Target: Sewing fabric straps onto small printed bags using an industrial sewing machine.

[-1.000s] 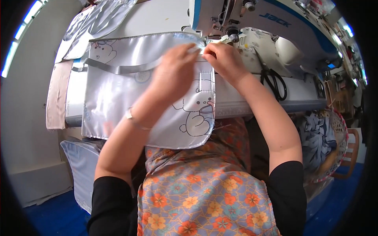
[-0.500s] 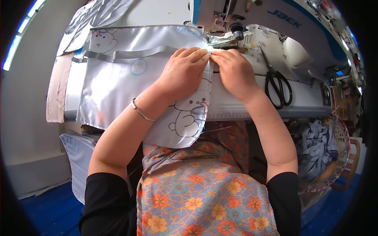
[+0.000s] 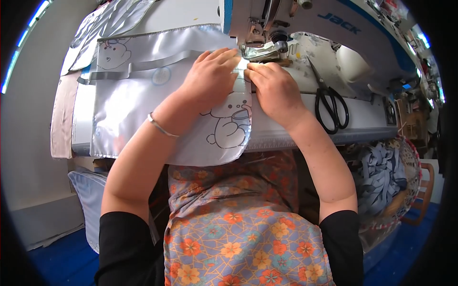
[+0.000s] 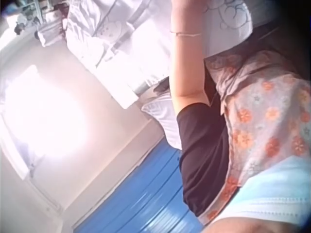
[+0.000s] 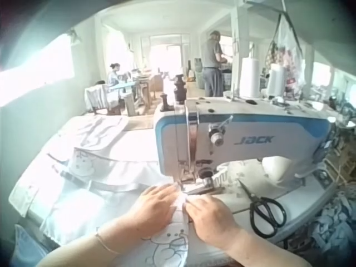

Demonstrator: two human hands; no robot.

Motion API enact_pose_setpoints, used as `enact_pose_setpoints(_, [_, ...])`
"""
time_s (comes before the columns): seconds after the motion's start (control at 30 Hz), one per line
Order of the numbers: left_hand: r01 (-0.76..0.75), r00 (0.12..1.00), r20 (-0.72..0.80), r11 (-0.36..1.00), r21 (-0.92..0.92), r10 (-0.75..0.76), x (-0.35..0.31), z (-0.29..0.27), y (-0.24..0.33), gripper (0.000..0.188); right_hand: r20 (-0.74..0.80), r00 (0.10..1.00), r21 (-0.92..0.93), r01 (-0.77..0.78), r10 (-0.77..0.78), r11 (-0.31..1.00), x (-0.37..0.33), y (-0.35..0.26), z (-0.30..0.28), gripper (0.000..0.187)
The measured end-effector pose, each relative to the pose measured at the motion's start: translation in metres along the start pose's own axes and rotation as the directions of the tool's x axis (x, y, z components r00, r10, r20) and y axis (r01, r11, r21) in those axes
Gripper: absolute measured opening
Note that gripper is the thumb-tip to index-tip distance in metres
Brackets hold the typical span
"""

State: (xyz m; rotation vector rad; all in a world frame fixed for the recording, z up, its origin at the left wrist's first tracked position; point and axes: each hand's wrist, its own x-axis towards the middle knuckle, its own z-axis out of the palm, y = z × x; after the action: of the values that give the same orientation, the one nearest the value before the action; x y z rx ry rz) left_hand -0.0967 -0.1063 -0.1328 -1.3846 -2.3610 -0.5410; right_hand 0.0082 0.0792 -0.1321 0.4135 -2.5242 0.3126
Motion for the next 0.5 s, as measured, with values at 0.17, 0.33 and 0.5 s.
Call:
enact_pose_setpoints(0.17, [0.241,0.96,0.093,0.946,0.219,-0.266,-0.014,-0.053,-0.06,0.052,-0.004,1.0,0.011,0.003,-0.003,1.0,-0.003,0.001,-0.005,0.03])
enact_pose_setpoints(0.33, [0.343,0.912,0.055,0.829,0.441,-0.407,-0.04,-0.076,-0.123,0.037,-0.018,1.0,0.034,0.025,-0.025,0.999,-0.001,0.001,-0.004,0.029])
enact_pose_setpoints(0.5, [0.489,0.86,0.011,0.831,0.263,-0.51,-0.037,-0.086,-0.136,0.03,0.003,1.0,0.039,0.02,-0.02,0.999,0.0,-0.002,-0.005,0.028])
